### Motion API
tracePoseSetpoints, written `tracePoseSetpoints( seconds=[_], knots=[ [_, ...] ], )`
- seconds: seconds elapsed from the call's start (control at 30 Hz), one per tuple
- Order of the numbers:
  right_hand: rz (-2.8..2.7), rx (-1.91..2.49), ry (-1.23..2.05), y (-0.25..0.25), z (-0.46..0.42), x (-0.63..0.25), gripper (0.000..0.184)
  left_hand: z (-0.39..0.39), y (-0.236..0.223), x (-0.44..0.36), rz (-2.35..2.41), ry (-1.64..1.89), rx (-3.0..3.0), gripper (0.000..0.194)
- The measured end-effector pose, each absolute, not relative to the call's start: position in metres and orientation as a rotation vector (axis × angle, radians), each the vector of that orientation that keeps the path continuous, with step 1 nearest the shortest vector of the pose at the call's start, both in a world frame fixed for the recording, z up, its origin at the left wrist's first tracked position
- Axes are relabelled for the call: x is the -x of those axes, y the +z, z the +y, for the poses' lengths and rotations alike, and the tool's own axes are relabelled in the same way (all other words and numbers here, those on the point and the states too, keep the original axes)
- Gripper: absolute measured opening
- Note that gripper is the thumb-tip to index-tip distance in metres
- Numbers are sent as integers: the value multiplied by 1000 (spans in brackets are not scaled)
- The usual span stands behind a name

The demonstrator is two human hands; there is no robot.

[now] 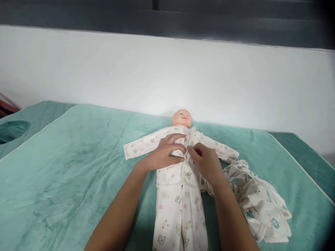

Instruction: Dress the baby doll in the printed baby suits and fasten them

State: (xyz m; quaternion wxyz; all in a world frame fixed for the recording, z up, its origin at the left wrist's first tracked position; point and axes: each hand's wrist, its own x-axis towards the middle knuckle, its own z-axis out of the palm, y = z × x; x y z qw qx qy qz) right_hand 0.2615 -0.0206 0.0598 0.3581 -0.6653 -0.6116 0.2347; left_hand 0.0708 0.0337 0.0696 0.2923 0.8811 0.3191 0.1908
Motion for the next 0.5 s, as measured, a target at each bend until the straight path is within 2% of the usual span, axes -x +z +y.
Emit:
tracePoseSetpoints(
  seconds=[0.2, 0.27, 0.4, 0.5],
  knots=[
    [-1978, 1873, 441, 71, -38, -249, 33, 37, 60, -79, 859, 594, -2359, 3],
    [-2013, 1871, 457, 70, -39, -248, 29, 39, 58, -80, 862, 613, -2347, 8],
    [-2017, 1795, 567, 64, -33, -257, 27, 40, 57, -79, 881, 636, -2327, 13],
    [-1946, 1602, 860, 59, -24, -272, 30, 40, 58, -80, 872, 627, -2318, 14]
  ],
)
